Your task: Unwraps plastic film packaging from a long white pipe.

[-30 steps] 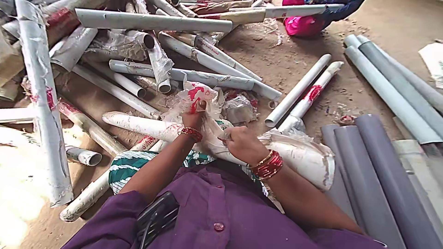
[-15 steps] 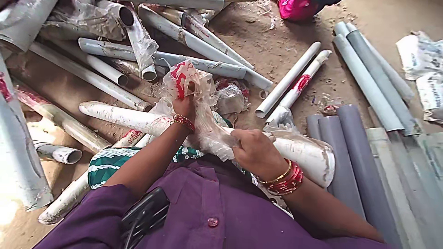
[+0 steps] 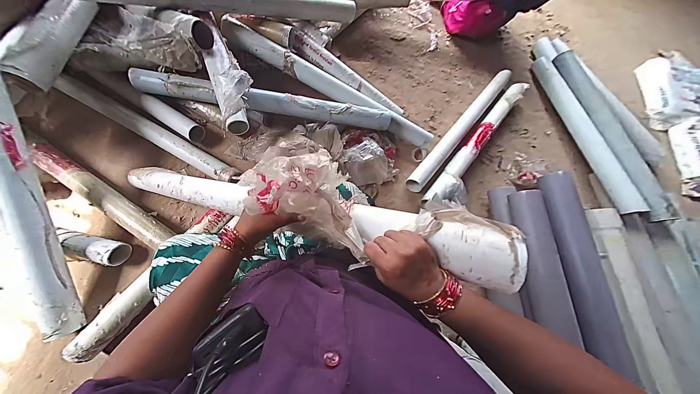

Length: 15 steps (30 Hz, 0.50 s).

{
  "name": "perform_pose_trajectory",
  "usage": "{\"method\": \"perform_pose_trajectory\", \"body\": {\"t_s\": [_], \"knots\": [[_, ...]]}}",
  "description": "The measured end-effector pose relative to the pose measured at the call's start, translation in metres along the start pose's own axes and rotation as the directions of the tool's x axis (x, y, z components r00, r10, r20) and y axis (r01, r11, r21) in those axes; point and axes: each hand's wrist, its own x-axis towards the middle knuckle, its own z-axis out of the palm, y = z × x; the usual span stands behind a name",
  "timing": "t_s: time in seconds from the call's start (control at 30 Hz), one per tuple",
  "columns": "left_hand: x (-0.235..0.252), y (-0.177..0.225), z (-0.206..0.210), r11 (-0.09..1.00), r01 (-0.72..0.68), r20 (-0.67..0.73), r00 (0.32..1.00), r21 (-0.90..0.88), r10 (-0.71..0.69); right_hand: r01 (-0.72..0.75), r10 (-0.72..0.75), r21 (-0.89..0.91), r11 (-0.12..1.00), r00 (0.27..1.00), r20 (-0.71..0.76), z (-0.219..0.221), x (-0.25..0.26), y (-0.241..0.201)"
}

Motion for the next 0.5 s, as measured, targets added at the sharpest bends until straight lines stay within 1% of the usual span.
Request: {"method": "perform_pose_trajectory", "body": {"t_s": [0.03,0.07,0.1,0.13,0.17,0.2,0.27,0.33,0.37,0.43,0.47,0.5], "knots": [[-0.005,-0.001,0.001,0.979,-0.053,0.081,0.996,0.194,0.038,0.002,-0.002,0.036,0.999,1.000,-0.014,0.000,0.000,0.000],[-0.008,-0.004,0.009,0.922,-0.145,0.173,0.981,0.359,0.086,0.006,-0.005,0.074,0.997,1.000,-0.020,-0.002,0.000,0.000],[-0.009,-0.002,0.021,0.857,-0.195,0.265,0.962,0.476,0.071,0.005,-0.002,0.119,0.993,1.000,-0.028,-0.005,0.000,0.000],[-0.009,0.005,0.032,0.796,-0.189,0.336,0.942,0.575,-0.020,-0.002,0.009,0.170,0.985,0.999,-0.042,-0.007,0.001,0.001],[-0.006,0.010,0.043,0.747,-0.170,0.350,0.933,0.643,-0.089,-0.021,0.034,0.230,0.973,0.998,-0.054,-0.009,0.002,0.003],[-0.001,0.010,0.050,0.733,-0.138,0.348,0.927,0.667,-0.142,-0.052,0.072,0.303,0.951,0.996,-0.056,-0.012,0.005,0.007],[0.008,0.007,0.054,0.730,-0.110,0.329,0.930,0.674,-0.164,-0.162,0.200,0.485,0.859,0.979,-0.028,-0.020,0.010,0.017],[0.013,0.008,0.052,0.733,-0.061,0.367,0.892,0.678,-0.264,-0.259,0.306,0.611,0.748,0.952,0.028,-0.032,0.014,0.026],[0.017,0.010,0.050,0.740,-0.039,0.376,0.878,0.672,-0.296,-0.296,0.345,0.637,0.712,0.937,0.049,-0.039,0.016,0.030],[0.022,0.018,0.045,0.748,-0.003,0.393,0.853,0.663,-0.345,-0.357,0.412,0.639,0.681,0.909,0.069,-0.051,0.018,0.035],[0.022,0.022,0.044,0.756,-0.009,0.409,0.845,0.654,-0.344,-0.393,0.460,0.642,0.658,0.885,0.071,-0.058,0.017,0.036],[0.018,0.026,0.042,0.773,-0.057,0.442,0.846,0.632,-0.299,-0.440,0.523,0.654,0.615,0.849,0.080,-0.065,0.017,0.038]]}}
